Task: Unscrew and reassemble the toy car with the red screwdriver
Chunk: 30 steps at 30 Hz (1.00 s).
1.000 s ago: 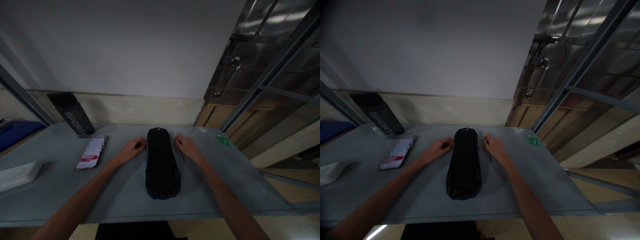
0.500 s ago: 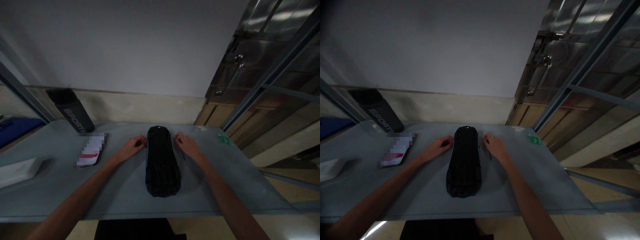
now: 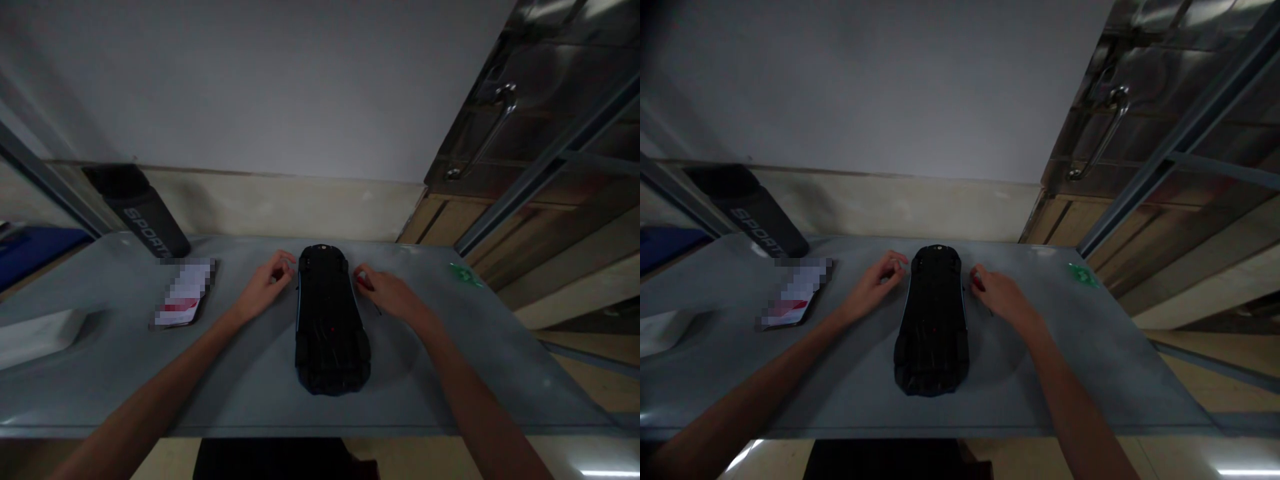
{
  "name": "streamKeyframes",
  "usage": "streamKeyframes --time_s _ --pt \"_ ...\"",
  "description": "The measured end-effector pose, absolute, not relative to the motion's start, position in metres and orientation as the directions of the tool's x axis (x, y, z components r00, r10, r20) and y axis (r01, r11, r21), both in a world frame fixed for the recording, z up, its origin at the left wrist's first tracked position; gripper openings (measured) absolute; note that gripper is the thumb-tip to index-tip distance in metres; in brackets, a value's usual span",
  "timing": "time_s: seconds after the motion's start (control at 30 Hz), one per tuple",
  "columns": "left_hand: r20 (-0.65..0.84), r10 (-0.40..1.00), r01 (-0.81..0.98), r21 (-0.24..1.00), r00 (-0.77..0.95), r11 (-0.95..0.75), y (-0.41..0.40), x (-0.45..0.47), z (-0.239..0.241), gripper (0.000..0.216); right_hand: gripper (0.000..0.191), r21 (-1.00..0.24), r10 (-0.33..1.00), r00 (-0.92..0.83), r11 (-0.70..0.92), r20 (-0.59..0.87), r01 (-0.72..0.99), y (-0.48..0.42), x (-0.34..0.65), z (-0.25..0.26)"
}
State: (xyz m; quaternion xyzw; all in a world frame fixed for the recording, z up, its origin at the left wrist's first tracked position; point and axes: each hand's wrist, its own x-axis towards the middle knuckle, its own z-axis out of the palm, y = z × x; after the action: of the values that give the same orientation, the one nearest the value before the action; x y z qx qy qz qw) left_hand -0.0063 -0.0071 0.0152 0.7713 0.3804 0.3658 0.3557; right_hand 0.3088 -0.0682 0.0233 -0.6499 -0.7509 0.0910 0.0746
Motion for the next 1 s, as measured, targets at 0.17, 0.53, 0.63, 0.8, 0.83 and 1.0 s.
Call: streamKeyframes --time_s 0.17,0.53,0.63,0.8,0.83,1.0 --pt "0.169 0.806 0.263 0.89 0.567 -0.371 -0.016 -0.004 0.021 0.04 0.02 -0.182 0.989 -0.151 0.147 -0.006 0.972 -0.069 0.308 0.023" --pt "-0.004 0.746 0.243 0.947 0.666 -0.212 -0.02 -0.001 0.021 0.05 0.02 -0.17 0.988 -0.154 0.152 -0.003 0.974 -0.07 0.302 0.032" --pt "0.008 0.748 0.219 0.954 0.664 -0.205 -0.02 -0.001 0.02 0.047 0.022 -0.203 0.986 -0.164 0.167 0.027 0.965 -0.07 0.302 0.034" --pt "0.014 0.756 0.216 0.955 0.655 -0.204 -0.021 0.0 0.021 0.044 0.022 -0.345 0.968 -0.176 0.228 0.177 0.911 -0.067 0.304 0.033" --pt "0.009 0.758 0.222 0.954 0.652 -0.202 -0.021 0.0 0.022 0.044 0.022 -0.385 0.961 -0.166 0.242 0.22 0.891 -0.067 0.303 0.034" --pt "0.006 0.757 0.227 0.952 0.653 -0.203 -0.022 0.001 0.024 0.045 0.021 -0.571 0.889 -0.058 0.341 0.455 0.747 -0.07 0.295 0.045"
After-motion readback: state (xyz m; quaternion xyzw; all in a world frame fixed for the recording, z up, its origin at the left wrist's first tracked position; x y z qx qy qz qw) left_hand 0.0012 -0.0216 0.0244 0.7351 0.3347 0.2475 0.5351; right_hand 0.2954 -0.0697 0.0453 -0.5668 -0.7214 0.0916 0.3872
